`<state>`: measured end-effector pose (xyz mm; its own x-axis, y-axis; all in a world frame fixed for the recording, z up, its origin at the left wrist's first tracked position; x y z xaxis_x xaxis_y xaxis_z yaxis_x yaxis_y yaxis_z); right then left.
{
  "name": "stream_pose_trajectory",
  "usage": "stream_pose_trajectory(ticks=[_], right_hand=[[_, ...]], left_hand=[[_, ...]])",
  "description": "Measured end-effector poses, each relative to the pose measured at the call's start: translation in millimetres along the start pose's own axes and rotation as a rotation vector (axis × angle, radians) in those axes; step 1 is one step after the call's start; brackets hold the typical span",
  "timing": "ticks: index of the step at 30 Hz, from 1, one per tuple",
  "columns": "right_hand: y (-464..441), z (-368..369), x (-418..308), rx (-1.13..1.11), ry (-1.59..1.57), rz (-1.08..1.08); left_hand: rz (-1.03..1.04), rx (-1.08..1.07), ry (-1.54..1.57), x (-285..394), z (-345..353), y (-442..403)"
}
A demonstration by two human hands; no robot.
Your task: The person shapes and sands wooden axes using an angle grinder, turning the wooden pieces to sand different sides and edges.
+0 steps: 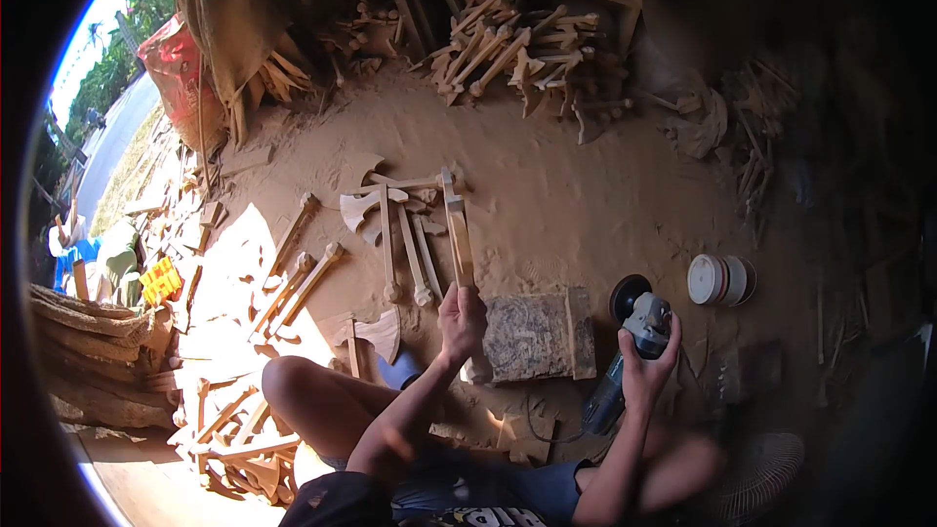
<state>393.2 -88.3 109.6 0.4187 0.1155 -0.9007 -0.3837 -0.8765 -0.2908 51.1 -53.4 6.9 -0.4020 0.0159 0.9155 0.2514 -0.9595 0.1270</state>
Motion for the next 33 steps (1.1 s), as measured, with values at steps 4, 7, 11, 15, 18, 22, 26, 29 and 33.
stream_pose_trajectory(ticks=[4, 7, 11, 15, 18, 22, 26, 29, 33], right_hand=[[0.6, -3.2, -12.4, -0.006, -0.055, -0.003], [-0.8, -6.6, 1.5, 0.013, -0.112, -0.052], [0.2, -8.4, 7.0, 0.027, -0.074, -0.008], [6.3, -15.3, -4.5, -0.02, 0.004, 0.034], [13.8, -1.4, -6.1, -0.136, -0.025, 0.04], [45.8, 46.1, 7.1, -0.376, 0.005, -0.031], [87.6, 102.4, 22.5, -0.552, -0.128, 0.055], [105.6, 125.7, 28.8, -0.619, -0.227, 0.165], [112.1, 140.9, 33.0, -0.618, -0.098, -0.006]], left_hand=[[0.138, -0.406, -0.035, 89.6, 5.9, -39.4], [-0.106, -0.385, 0.352, 135.6, 34.3, -36.2], [-0.194, -0.062, 0.411, 100.5, 39.4, -45.4], [-0.119, 0.001, 0.028, 68.3, 13.4, -46.2], [-0.043, -0.074, -0.05, 27.9, -7.1, -34.2], [-0.122, -0.196, 0.065, -10.3, -19.0, -25.0], [-0.162, -0.194, -0.131, -7.2, -8.8, -29.8], [-0.166, -0.197, -0.149, -0.1, -3.8, -28.5], [-0.104, -0.16, -0.281, 3.0, 1.2, -34.4]])
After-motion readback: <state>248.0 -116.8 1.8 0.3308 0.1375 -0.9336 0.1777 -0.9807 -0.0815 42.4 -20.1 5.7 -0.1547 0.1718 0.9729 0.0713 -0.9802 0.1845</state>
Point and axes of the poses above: each hand's wrist, its own y-axis away from the middle knuckle, its own z-axis out of the palm, x = y × z, the point moved 6 cm from there along -y, towards the middle knuckle, and after that the axes turned 6 degrees about -z, right-handed, at the moved point
